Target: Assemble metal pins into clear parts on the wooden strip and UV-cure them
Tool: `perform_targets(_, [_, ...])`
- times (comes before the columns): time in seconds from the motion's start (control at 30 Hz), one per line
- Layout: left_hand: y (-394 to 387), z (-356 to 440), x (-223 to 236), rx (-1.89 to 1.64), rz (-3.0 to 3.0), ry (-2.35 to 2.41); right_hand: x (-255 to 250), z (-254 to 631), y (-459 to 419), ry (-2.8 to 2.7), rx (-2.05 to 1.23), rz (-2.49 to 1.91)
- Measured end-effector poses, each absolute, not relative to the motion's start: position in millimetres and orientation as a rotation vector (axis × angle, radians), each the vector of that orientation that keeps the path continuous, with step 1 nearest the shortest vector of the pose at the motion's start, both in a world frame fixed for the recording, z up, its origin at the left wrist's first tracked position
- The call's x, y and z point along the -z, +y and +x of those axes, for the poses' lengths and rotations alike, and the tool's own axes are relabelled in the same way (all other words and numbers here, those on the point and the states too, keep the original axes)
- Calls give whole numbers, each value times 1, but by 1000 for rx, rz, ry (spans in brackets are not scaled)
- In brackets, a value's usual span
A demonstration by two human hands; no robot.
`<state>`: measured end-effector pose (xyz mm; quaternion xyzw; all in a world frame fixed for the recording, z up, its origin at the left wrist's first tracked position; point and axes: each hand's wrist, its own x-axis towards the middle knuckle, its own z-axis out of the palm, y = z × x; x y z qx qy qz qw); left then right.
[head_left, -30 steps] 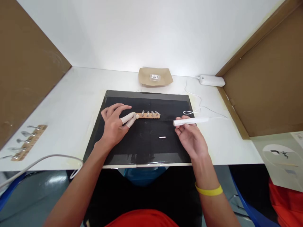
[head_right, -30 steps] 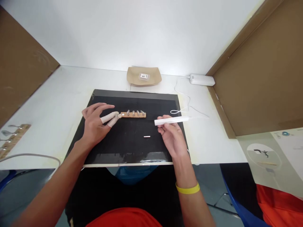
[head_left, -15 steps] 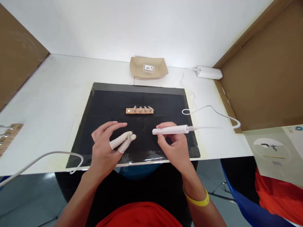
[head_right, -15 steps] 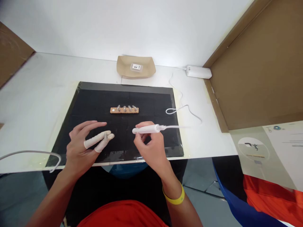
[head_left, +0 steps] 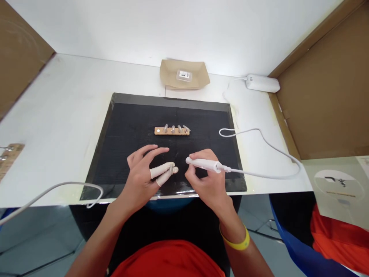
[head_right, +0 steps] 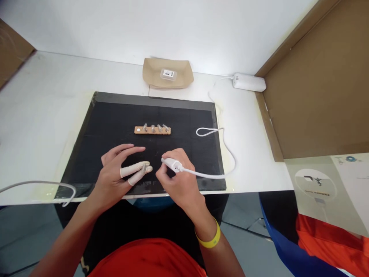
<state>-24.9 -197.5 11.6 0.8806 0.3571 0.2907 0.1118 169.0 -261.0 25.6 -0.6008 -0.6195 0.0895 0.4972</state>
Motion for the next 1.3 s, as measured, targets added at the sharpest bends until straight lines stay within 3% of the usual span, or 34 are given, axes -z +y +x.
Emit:
perform_targets(0.33, [-192,-16,-8,-853,2545,1025,-29,165,-265,-1439,-301,-1422])
perform_targets(0.77, [-198,-6,-18,-870,2461,1021,-26,164,-281,-699,-900,-1161])
perform_targets(1.3, [-201,-7,-23,-818,2417,998,-18,165,-284,-721,-936,-1181])
